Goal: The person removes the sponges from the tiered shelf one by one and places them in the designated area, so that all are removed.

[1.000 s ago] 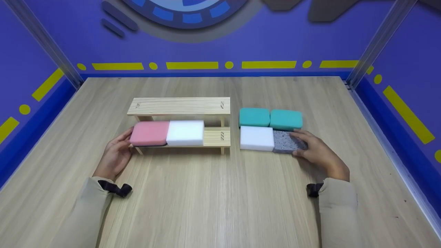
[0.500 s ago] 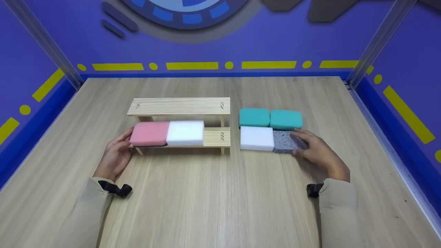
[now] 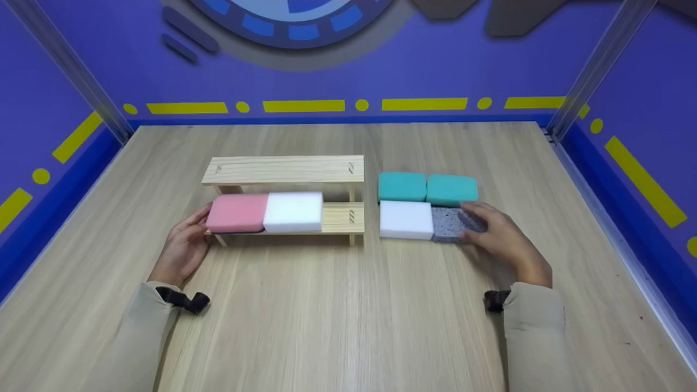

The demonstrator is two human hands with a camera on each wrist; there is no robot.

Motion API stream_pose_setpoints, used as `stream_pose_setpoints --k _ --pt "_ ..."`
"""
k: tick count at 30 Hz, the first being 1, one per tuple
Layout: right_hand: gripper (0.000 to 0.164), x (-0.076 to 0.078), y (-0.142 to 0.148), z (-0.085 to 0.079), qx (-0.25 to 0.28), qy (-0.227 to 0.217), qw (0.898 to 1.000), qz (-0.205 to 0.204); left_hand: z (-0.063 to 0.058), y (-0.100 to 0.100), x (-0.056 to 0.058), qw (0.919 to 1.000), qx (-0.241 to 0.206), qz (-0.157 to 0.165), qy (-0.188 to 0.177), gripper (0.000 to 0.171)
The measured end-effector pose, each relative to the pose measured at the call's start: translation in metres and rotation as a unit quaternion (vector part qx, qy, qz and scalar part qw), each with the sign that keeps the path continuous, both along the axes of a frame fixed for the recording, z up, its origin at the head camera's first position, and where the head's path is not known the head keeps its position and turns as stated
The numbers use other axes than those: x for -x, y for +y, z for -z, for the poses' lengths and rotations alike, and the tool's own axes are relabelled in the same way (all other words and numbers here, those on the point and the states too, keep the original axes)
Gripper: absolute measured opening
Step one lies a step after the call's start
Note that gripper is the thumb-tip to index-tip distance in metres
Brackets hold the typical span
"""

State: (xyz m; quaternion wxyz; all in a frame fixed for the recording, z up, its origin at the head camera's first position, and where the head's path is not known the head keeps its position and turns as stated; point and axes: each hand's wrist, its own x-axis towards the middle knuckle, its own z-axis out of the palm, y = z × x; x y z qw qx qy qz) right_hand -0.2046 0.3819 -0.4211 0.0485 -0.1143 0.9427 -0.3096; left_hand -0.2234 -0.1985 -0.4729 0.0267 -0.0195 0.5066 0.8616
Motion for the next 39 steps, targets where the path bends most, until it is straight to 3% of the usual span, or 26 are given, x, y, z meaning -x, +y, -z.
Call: stream_pose_setpoints --k 15,29,39 --pt "0.065 0.002 -0.017 -0.018 0.028 0.05 0.998 0.002 0.001 0.0 0.001 1.0 -0.005 0.002 0.004 0.058" --pt "0.058 0.006 -0.044 -0.028 0.044 0.122 0.991 -0.03 -0.001 0.0 0.0 1.0 -0.005 0.006 -0.006 0.057" --pt "0.055 0.011 -0.06 -0.034 0.042 0.121 0.991 -0.049 -0.001 0.0 0.001 1.0 -0.002 0.003 -0.008 0.057"
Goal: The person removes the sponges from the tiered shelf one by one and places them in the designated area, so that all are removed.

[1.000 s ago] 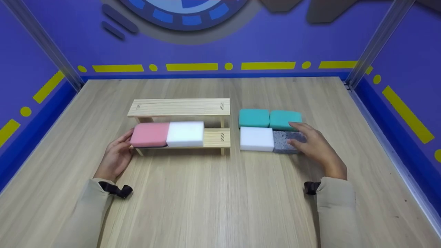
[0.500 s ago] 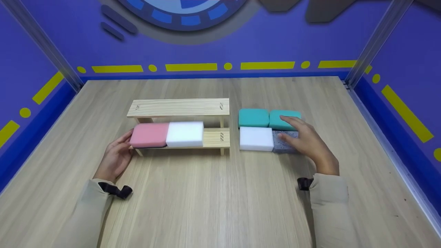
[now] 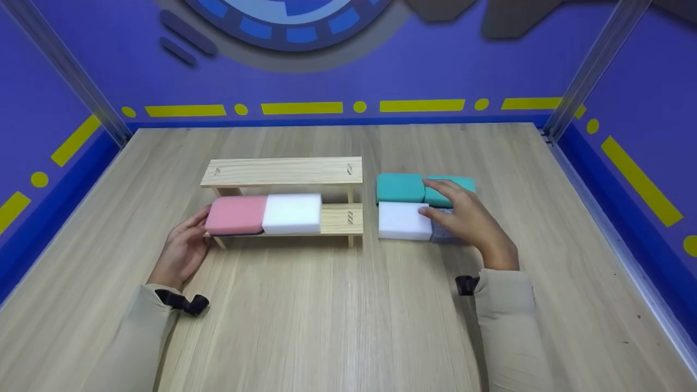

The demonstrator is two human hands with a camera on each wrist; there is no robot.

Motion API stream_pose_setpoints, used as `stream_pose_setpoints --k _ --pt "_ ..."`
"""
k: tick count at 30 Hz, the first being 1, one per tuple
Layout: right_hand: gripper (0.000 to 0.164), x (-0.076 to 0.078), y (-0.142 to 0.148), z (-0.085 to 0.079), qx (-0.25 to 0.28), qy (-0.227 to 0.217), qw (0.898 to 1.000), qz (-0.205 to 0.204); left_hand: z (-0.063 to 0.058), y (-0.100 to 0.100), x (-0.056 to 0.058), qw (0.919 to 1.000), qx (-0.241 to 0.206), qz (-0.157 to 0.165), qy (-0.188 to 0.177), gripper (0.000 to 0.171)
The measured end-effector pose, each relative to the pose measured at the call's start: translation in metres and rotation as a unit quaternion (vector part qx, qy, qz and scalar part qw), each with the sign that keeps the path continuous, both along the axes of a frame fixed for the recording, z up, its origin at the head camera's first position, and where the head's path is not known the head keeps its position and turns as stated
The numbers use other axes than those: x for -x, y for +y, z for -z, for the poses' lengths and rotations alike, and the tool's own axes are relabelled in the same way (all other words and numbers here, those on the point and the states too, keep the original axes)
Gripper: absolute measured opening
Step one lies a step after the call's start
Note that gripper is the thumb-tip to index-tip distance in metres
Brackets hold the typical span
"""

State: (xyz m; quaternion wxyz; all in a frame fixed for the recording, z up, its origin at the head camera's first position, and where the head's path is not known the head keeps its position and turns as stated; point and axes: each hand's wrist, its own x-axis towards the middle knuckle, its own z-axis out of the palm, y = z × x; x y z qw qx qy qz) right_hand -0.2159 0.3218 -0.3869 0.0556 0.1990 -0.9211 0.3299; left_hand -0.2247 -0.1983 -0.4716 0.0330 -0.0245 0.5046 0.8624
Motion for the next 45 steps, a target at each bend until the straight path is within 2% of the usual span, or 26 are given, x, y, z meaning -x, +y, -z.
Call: stream_pose_setpoints --k 10,24,39,45 --pt "0.057 0.005 -0.02 -0.005 -0.007 -0.028 1.0 0.0 -0.001 0.0 0.0 1.0 -0.003 0.0 -0.001 0.056" --pt "0.058 0.013 -0.044 -0.007 -0.012 0.004 0.999 -0.037 0.001 -0.001 -0.001 0.9998 0.018 -0.006 0.002 0.057" --pt "0.057 0.019 -0.069 -0.019 0.002 -0.004 0.998 -0.066 0.001 0.0 0.0 0.9999 -0.001 -0.003 0.012 0.057" --pt "0.056 0.022 -0.084 -0.023 0.009 -0.011 0.996 -0.09 0.001 -0.001 -0.001 1.0 0.003 0.004 0.0 0.057"
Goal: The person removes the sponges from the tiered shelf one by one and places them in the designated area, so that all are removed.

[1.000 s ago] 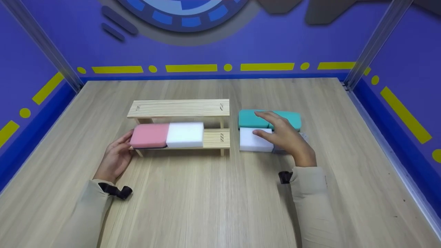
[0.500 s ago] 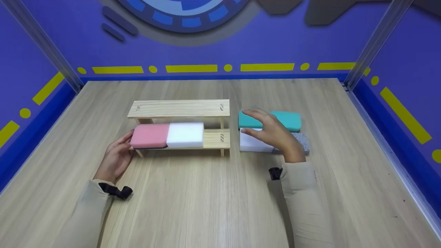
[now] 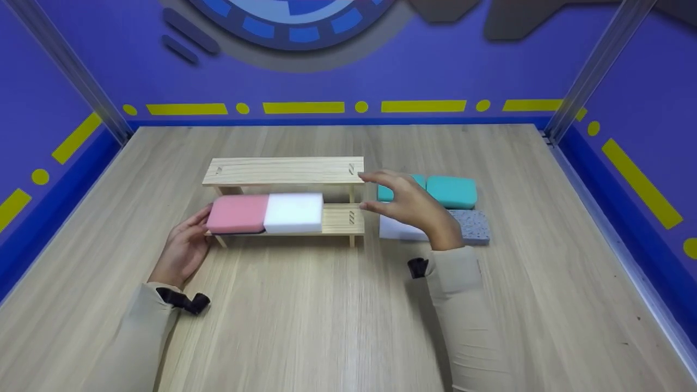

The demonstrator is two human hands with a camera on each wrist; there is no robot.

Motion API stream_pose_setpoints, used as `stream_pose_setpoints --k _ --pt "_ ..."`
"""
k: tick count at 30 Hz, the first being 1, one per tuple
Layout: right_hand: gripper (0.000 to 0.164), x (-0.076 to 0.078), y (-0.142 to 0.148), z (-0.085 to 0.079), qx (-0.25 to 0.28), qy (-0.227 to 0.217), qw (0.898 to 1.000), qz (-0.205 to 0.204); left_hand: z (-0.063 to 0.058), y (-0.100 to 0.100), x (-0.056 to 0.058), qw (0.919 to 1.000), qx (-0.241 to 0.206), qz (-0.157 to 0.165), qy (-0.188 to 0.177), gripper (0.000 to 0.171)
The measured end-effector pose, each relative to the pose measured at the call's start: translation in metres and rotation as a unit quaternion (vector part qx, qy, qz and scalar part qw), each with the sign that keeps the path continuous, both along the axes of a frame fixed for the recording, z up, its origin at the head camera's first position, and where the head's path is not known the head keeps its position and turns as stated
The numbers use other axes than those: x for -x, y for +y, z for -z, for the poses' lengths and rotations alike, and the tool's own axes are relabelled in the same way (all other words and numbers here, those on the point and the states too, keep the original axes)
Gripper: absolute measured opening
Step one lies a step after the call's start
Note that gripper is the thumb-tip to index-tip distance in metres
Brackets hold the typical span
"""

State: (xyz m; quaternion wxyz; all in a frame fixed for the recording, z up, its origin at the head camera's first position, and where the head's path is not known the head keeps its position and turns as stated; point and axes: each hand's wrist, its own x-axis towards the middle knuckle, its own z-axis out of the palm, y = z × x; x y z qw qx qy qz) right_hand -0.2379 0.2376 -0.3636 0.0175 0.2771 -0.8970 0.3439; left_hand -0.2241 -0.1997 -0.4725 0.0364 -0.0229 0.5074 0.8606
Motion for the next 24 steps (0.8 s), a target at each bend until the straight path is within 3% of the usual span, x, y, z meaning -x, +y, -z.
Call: stream_pose_setpoints --k 12,24 --pt "0.058 0.002 -0.026 -0.009 -0.042 -0.044 0.998 -0.017 -0.001 0.001 0.001 0.9999 0.01 -0.006 -0.011 0.057" --pt "0.054 0.005 -0.051 -0.016 -0.087 -0.05 0.993 -0.059 -0.001 0.002 0.0 0.9999 -0.005 -0.007 -0.006 0.059"
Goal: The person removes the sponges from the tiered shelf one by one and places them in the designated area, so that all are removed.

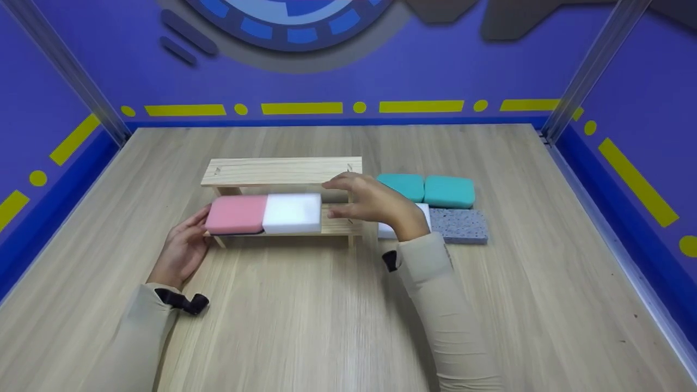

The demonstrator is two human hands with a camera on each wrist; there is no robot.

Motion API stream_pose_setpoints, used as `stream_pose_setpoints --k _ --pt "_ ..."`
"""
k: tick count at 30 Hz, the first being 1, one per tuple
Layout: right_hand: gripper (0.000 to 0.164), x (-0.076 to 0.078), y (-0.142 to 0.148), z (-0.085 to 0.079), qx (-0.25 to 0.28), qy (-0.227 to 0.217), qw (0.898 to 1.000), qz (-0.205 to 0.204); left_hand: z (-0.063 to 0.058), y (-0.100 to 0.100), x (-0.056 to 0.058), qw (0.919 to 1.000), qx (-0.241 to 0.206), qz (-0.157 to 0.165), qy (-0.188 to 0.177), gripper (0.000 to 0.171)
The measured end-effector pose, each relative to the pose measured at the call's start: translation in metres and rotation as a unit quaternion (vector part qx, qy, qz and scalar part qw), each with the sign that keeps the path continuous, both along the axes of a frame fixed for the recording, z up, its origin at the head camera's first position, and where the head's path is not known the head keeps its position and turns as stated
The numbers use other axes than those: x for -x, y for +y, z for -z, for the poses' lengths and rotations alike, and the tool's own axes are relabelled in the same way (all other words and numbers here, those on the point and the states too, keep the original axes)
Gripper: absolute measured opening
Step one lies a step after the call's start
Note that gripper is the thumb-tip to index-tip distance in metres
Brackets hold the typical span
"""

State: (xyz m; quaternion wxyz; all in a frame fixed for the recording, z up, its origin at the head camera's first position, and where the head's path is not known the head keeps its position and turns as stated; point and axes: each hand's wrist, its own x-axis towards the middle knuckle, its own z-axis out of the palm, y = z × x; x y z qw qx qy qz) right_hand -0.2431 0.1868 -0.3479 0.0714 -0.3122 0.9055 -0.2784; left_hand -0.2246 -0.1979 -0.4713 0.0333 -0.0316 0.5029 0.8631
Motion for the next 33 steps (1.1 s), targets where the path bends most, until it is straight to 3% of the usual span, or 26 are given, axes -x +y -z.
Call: stream_pose_setpoints --k 17,24,33 --pt "0.055 0.006 -0.031 0.011 -0.005 0.017 0.997 -0.071 0.0 -0.003 0.0 1.0 0.005 0.001 -0.003 0.057" --pt "0.06 0.005 -0.042 0.017 -0.035 -0.016 0.998 -0.042 0.0 -0.001 -0.001 1.0 -0.008 -0.004 0.001 0.058" --pt "0.067 0.004 -0.057 0.025 -0.072 -0.01 0.996 -0.061 0.0 -0.001 -0.001 1.0 -0.005 0.0 0.005 0.057"
